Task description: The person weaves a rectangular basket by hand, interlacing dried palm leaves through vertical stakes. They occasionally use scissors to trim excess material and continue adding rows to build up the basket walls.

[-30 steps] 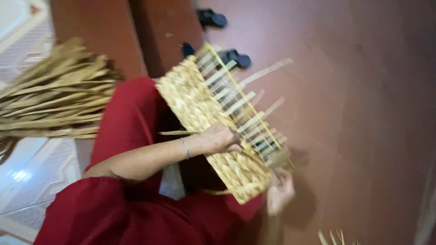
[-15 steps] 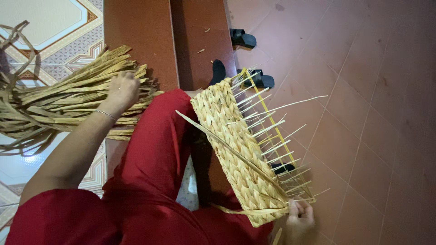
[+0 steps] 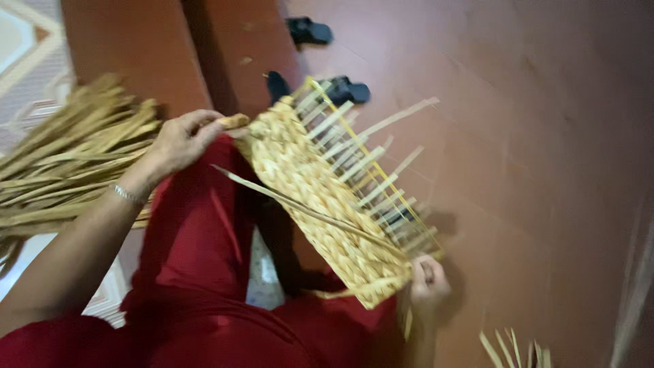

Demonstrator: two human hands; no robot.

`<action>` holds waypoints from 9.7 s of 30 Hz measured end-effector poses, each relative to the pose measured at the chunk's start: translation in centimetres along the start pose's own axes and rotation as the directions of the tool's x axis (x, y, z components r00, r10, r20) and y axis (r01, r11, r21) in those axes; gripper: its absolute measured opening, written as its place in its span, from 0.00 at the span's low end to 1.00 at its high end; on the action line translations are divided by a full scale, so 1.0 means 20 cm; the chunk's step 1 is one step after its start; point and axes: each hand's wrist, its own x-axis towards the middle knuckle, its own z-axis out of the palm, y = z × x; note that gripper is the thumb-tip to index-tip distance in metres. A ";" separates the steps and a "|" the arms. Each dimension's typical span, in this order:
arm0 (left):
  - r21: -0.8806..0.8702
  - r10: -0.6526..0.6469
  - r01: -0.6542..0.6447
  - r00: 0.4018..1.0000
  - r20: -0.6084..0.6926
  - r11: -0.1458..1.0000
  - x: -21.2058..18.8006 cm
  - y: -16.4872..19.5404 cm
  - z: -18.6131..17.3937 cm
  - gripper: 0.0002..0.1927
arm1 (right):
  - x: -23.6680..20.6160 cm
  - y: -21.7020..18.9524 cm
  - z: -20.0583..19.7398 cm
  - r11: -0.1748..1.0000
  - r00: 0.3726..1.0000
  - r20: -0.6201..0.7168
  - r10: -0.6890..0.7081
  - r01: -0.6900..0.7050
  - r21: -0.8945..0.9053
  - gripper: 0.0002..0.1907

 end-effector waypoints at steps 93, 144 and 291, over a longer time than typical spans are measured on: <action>-0.305 0.716 -0.649 0.605 0.348 0.696 -0.55 0.74 1.39 0.14 | -0.07 -0.17 0.06 0.997 0.986 0.156 0.052 -0.042 -0.069 0.04; 0.372 0.184 -0.097 0.961 -0.205 0.923 0.20 -0.16 0.19 0.14 | 0.09 0.26 0.22 0.943 0.976 0.004 0.216 -0.209 0.260 0.12; -0.472 0.048 0.407 0.716 0.696 0.782 -0.52 0.74 1.39 0.14 | 0.00 -0.26 0.07 0.982 0.966 0.208 0.156 -0.174 0.072 0.12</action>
